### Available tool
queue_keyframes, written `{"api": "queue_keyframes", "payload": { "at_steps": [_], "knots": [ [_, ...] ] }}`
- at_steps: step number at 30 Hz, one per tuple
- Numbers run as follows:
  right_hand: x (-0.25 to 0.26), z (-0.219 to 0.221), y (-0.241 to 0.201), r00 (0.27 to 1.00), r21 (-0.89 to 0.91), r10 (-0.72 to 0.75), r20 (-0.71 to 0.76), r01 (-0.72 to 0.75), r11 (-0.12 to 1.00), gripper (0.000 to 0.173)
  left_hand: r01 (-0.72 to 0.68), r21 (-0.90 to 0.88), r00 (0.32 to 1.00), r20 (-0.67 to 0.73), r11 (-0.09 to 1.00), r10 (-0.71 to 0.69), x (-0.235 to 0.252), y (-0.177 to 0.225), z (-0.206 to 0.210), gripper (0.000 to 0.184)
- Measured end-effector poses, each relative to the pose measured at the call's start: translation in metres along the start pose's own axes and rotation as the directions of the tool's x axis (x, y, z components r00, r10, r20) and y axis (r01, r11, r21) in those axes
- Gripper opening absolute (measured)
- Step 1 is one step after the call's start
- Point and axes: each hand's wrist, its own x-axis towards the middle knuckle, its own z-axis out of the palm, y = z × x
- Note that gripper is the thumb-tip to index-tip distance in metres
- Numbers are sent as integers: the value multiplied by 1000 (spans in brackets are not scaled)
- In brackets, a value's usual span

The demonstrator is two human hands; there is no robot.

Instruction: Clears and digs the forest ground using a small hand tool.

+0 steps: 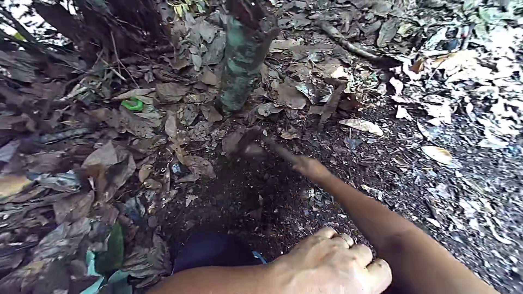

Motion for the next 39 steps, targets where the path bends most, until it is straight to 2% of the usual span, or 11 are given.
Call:
{"api": "queue_keyframes", "payload": {
  "at_steps": [5, 9, 13, 18, 21, 24, 30, 32, 34, 36, 39],
  "knots": [
    [12, -34, -33, 926, 282, 194, -324, -102, 954, 52, -15, -34, 997, -81, 999, 12, -6, -6, -20, 29],
    [-48, 33, -77, 994, 653, 86, 71, -111, 749, 43, -39, -35, 993, -112, 999, 35, -4, -16, -24, 26],
    [-14, 55, -58, 974, 417, 62, 217, -149, 897, 49, -35, -38, 993, -115, 999, 30, -6, -28, -26, 26],
    [46, -24, -65, 920, 388, 288, -264, -172, 905, 53, 7, -47, 983, -182, 999, -15, -30, -29, -37, 26],
    [54, -35, -69, 827, 714, 373, -419, 47, 698, 42, -21, -42, 969, -247, 999, 10, -40, -31, -45, 25],
    [22, 2, -95, 876, 902, 344, -339, 199, 383, 33, -84, -26, 924, -376, 996, 68, -38, -28, -56, 26],
    [-9, 159, -213, 954, 996, 293, -60, 40, 74, 29, -68, -21, 858, -511, 997, 48, -44, -32, -56, 28],
    [-4, 188, -255, 979, 956, 119, 167, -190, 225, 33, 26, -11, 875, -483, 1000, -29, -49, -41, -51, 26],
    [0, 193, -289, 917, 785, -110, 383, -261, 561, 46, 95, -18, 867, -489, 995, -91, -54, -44, -54, 26],
    [-10, 188, -316, 827, 598, -294, 479, -62, 799, 61, 131, -25, 839, -529, 991, -124, -58, -43, -62, 27],
    [-45, 182, -317, 793, 485, -394, 465, 145, 862, 68, 138, -5, 805, -582, 990, -115, -60, -38, -68, 28]
  ]
}}
